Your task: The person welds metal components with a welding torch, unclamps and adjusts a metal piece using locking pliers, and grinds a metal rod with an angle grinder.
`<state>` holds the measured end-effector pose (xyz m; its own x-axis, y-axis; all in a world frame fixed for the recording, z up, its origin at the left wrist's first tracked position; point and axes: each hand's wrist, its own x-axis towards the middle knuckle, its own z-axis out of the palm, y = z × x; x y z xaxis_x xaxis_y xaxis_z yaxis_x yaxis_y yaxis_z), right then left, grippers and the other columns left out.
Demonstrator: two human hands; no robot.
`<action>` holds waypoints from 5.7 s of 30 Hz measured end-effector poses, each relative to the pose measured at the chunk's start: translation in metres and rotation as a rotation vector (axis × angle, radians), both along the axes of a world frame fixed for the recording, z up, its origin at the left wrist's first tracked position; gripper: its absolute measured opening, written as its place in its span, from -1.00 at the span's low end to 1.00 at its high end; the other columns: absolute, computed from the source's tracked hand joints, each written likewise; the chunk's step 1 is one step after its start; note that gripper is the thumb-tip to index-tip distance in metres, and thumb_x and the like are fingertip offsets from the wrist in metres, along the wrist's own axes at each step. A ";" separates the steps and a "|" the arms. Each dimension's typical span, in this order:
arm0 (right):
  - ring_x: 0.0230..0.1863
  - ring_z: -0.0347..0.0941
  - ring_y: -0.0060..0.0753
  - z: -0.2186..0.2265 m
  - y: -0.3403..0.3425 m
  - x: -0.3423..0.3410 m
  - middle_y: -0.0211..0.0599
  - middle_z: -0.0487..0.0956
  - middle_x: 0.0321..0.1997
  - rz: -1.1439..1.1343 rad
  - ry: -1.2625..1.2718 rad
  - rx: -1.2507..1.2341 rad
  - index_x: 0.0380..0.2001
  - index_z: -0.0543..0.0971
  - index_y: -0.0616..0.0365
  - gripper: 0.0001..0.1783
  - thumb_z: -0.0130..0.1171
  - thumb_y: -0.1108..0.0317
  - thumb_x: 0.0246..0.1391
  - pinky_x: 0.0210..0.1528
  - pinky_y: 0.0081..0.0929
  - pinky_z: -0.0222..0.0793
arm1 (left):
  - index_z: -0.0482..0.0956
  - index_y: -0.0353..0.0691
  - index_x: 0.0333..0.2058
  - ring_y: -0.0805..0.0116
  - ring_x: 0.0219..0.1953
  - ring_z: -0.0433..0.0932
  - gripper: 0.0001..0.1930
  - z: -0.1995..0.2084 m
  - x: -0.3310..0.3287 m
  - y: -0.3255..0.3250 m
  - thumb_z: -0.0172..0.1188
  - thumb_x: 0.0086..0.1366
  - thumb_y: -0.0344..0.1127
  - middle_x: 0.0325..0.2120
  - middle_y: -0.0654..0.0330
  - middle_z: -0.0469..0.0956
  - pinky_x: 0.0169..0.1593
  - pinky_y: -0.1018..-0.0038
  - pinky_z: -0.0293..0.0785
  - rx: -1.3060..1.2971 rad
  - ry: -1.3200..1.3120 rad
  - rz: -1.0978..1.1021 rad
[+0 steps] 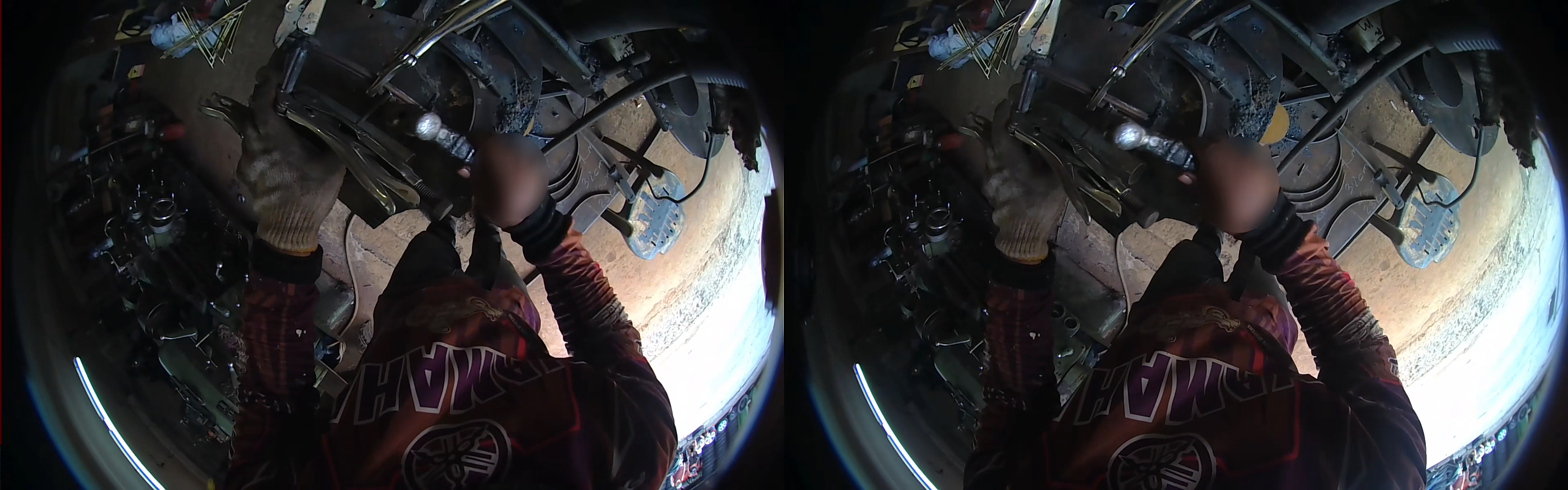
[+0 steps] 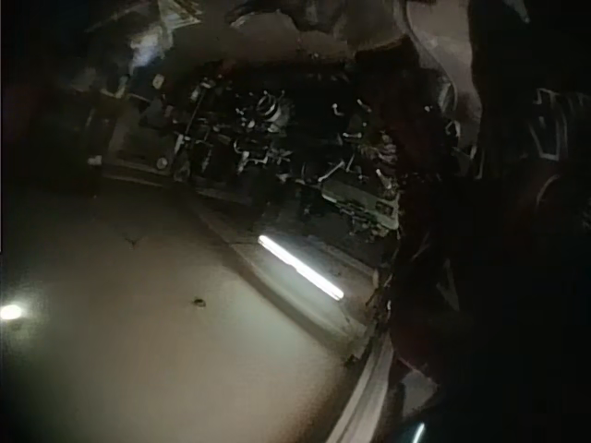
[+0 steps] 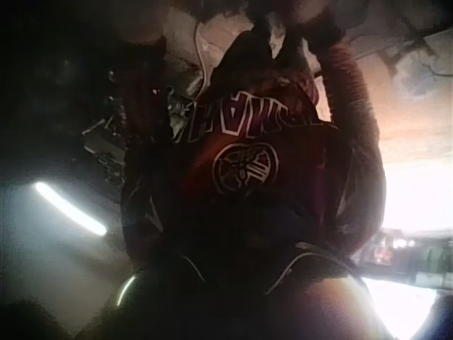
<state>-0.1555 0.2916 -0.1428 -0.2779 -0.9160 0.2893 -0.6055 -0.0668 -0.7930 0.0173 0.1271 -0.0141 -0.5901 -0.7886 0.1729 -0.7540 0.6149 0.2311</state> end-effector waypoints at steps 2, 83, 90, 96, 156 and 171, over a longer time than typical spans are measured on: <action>-0.30 0.55 0.11 0.003 -0.007 -0.002 -0.01 0.53 -0.19 0.084 0.018 -0.024 0.01 0.41 0.25 -0.51 0.28 0.36 0.00 -0.32 -0.20 0.49 | 0.12 -0.32 0.23 0.10 0.10 0.43 -0.13 -0.005 0.004 -0.001 0.40 -0.01 -0.25 0.06 0.01 0.43 0.21 0.33 0.35 -0.007 0.035 -0.019; -0.06 0.46 -0.34 -0.013 0.057 -0.133 -0.11 0.52 0.02 -0.920 -0.239 -0.446 0.08 0.43 0.30 -0.48 0.01 0.04 0.31 0.06 -0.38 0.36 | 0.20 -0.17 0.18 0.06 0.11 0.41 -0.17 -0.033 0.022 -0.017 0.41 -0.04 -0.08 0.09 0.08 0.40 0.16 0.21 0.40 -0.122 0.047 -0.039; 0.00 0.43 -0.41 0.155 -0.010 -0.183 -0.18 0.50 0.00 -0.712 -0.020 -0.663 0.09 0.38 0.29 -0.47 0.19 0.13 0.20 0.08 -0.47 0.32 | 0.15 -0.12 0.24 -0.11 0.13 0.38 -0.09 -0.006 0.001 0.003 0.41 -0.06 0.00 0.11 -0.09 0.33 0.13 0.07 0.41 -0.186 -0.069 0.135; -0.15 0.43 -0.51 0.155 -0.029 -0.187 -0.28 0.53 -0.15 -0.588 -0.408 -0.629 -0.06 0.41 0.28 -0.54 0.27 0.16 0.16 -0.04 -0.52 0.36 | 0.15 -0.09 0.24 -0.09 0.14 0.38 -0.04 0.018 -0.001 0.014 0.44 -0.10 0.05 0.14 -0.08 0.30 0.12 0.04 0.41 -0.110 0.052 0.143; -0.24 0.56 -0.10 -0.008 0.067 0.037 -0.02 0.57 -0.27 -0.034 -0.645 0.074 0.02 0.33 0.36 -0.36 0.07 -0.06 0.18 -0.14 -0.28 0.41 | 0.22 -0.23 0.20 0.31 0.03 0.47 -0.07 -0.030 0.017 -0.019 0.54 -0.12 -0.13 0.03 0.17 0.44 0.10 0.46 0.46 -0.132 0.098 -0.119; -0.32 0.59 -0.12 -0.012 0.066 0.036 -0.04 0.59 -0.37 -0.037 -0.609 0.059 0.00 0.33 0.34 -0.41 0.09 -0.01 0.18 -0.21 -0.31 0.44 | 0.19 -0.18 0.20 0.23 0.04 0.47 -0.07 -0.027 0.013 -0.016 0.52 -0.11 -0.08 0.04 0.16 0.43 0.09 0.37 0.48 -0.118 0.045 -0.066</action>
<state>-0.1193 0.3578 -0.1546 -0.4092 -0.9123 0.0177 -0.0433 0.0001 -0.9991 0.0299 0.1109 -0.0413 -0.6293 -0.7211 0.2897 -0.7019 0.6874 0.1864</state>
